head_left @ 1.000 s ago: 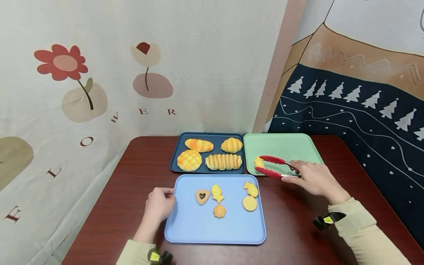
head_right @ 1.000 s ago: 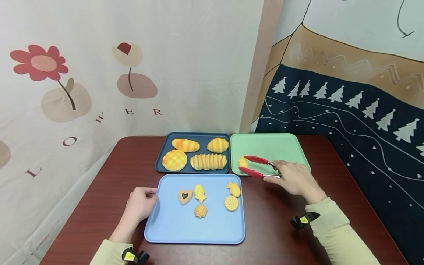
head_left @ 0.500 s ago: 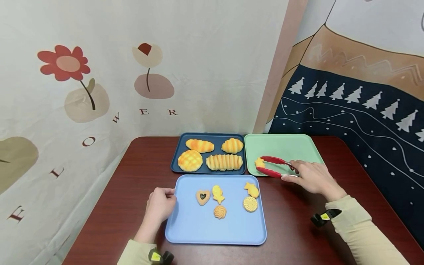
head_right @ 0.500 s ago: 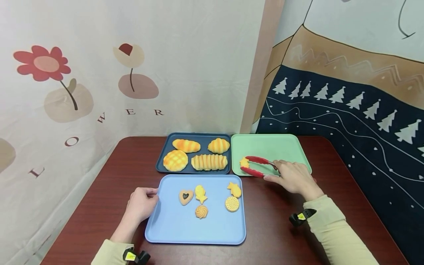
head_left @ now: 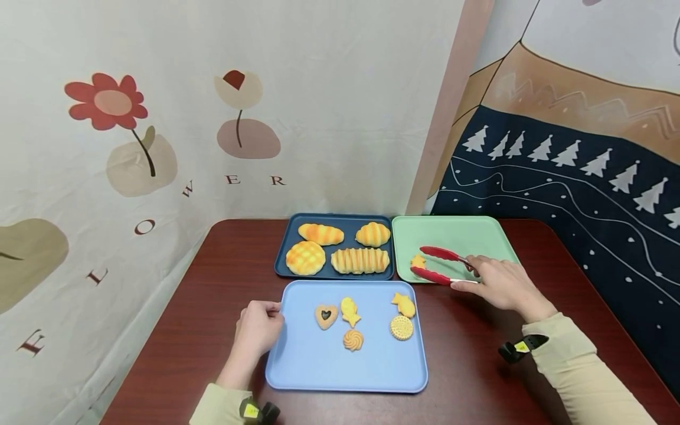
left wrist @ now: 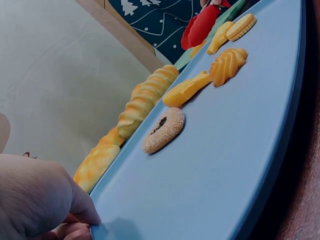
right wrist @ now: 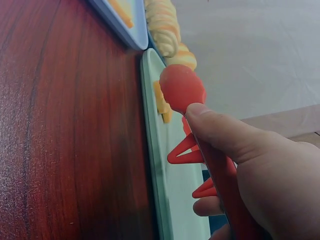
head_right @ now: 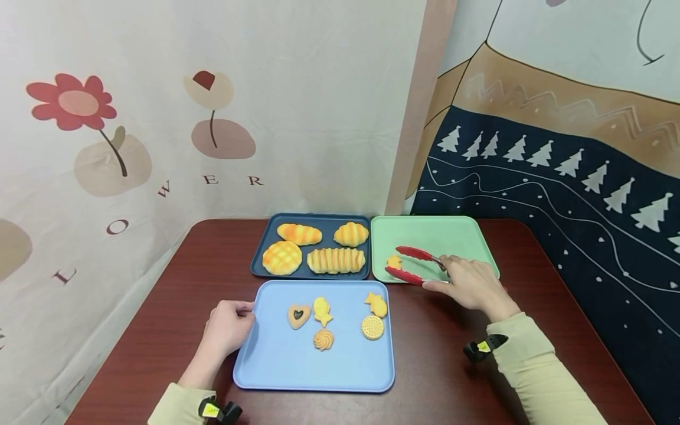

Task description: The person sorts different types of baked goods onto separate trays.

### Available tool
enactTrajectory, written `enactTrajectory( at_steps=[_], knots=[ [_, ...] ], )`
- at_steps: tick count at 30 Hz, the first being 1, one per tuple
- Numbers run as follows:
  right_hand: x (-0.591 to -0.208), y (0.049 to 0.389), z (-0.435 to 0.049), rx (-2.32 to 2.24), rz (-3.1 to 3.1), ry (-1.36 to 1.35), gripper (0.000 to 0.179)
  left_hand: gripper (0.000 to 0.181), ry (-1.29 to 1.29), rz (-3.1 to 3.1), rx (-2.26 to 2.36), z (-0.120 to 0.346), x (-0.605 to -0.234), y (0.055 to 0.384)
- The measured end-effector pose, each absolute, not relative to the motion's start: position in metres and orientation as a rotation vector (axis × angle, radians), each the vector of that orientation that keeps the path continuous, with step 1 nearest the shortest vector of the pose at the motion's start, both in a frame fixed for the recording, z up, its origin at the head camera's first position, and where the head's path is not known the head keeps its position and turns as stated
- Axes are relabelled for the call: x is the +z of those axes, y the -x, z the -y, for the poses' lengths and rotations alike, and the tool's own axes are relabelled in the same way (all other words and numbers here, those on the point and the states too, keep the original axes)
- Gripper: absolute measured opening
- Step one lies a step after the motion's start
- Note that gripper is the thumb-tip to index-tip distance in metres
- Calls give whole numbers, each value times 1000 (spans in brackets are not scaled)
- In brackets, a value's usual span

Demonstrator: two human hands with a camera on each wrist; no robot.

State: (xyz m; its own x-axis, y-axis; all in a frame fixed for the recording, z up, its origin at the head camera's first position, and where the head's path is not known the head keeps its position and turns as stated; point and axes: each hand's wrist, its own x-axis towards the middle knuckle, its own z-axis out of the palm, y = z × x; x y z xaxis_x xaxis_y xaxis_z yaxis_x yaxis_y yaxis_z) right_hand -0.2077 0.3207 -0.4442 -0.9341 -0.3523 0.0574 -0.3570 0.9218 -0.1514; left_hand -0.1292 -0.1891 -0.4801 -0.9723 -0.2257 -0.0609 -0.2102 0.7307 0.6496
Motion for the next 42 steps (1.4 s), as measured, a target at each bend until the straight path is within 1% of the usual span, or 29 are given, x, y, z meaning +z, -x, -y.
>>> enactTrajectory(
  at_steps=[4,7,14,20,27,34,42],
  knots=[
    [-438,201,-313,259,3057,-547,103,31,-364,2903,-1057,188,-480,129],
    [-433,194,-304,270,3051,-566,104,29,-351,2903,-1013,187,-481,129],
    [-421,171,-286,260,3039,-636,106,27,-316,2912,-957,185,-480,130],
    [-417,148,-276,189,3027,-689,103,27,-288,2915,-952,186,-479,133],
    [-413,128,-268,143,3036,-750,106,27,-276,2906,-966,189,-479,139],
    [-417,121,-268,128,3062,-781,101,23,-291,2912,-921,189,-482,144],
    [-416,115,-271,111,3110,-805,99,25,-307,2926,-900,184,-486,144]
  ],
)
